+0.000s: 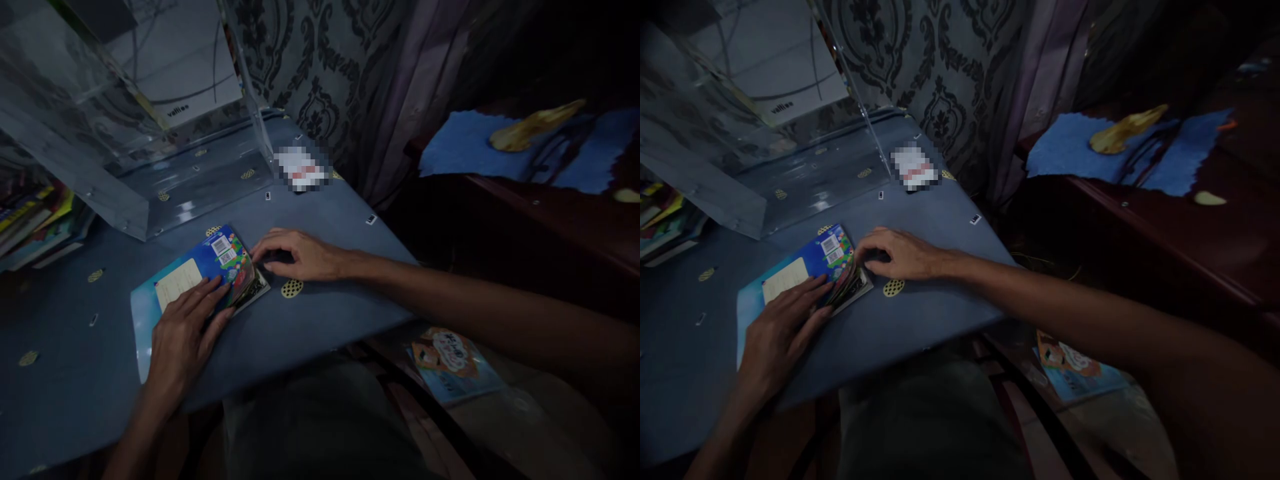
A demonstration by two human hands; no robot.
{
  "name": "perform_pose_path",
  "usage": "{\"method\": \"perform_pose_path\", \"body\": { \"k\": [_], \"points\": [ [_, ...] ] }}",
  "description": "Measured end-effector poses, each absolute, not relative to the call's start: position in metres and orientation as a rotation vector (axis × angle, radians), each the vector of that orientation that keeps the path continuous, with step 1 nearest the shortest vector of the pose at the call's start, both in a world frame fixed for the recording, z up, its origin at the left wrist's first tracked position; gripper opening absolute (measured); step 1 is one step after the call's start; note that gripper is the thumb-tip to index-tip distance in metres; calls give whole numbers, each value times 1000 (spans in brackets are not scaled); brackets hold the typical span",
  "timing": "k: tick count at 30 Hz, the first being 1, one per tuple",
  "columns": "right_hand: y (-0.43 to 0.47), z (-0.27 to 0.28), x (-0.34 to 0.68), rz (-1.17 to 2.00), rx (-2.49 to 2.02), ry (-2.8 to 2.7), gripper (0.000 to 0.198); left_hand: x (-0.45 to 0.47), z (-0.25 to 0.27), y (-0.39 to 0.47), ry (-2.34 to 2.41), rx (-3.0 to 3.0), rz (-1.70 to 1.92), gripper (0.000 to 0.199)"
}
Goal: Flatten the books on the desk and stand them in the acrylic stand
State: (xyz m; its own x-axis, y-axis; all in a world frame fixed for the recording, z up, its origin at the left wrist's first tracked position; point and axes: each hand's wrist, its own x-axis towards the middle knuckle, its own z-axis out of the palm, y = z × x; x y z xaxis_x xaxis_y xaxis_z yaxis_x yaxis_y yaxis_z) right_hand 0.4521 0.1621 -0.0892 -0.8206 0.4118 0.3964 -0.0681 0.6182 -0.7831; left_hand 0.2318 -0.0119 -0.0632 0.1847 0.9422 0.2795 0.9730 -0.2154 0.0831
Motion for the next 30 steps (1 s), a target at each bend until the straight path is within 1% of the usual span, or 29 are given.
{"method": "perform_pose_path", "body": {
  "k": [4,8,14,19,21,25,30],
  "points": [
    [162,-90,450,1082,-263,-2313,15,234,-65,-12,-1901,-2314,-423,42],
    [163,-92,450,1015,-127,-2363,10,235,-69,-13,-1874,-2284,-430,39],
    [158,-92,463,822,62,-2477,19,236,-71,-13,-1848,-2271,-421,34],
    [147,-89,479,441,90,-2602,26,238,-73,-14,-1847,-2261,-421,33],
    [144,-90,481,336,69,-2633,26,239,-73,-14,-1844,-2260,-423,32],
    [143,-93,481,239,63,-2654,26,240,-74,-16,-1854,-2267,-418,33],
    [143,-91,479,240,80,-2643,25,240,-75,-16,-1881,-2256,-447,33]
  ]
}}
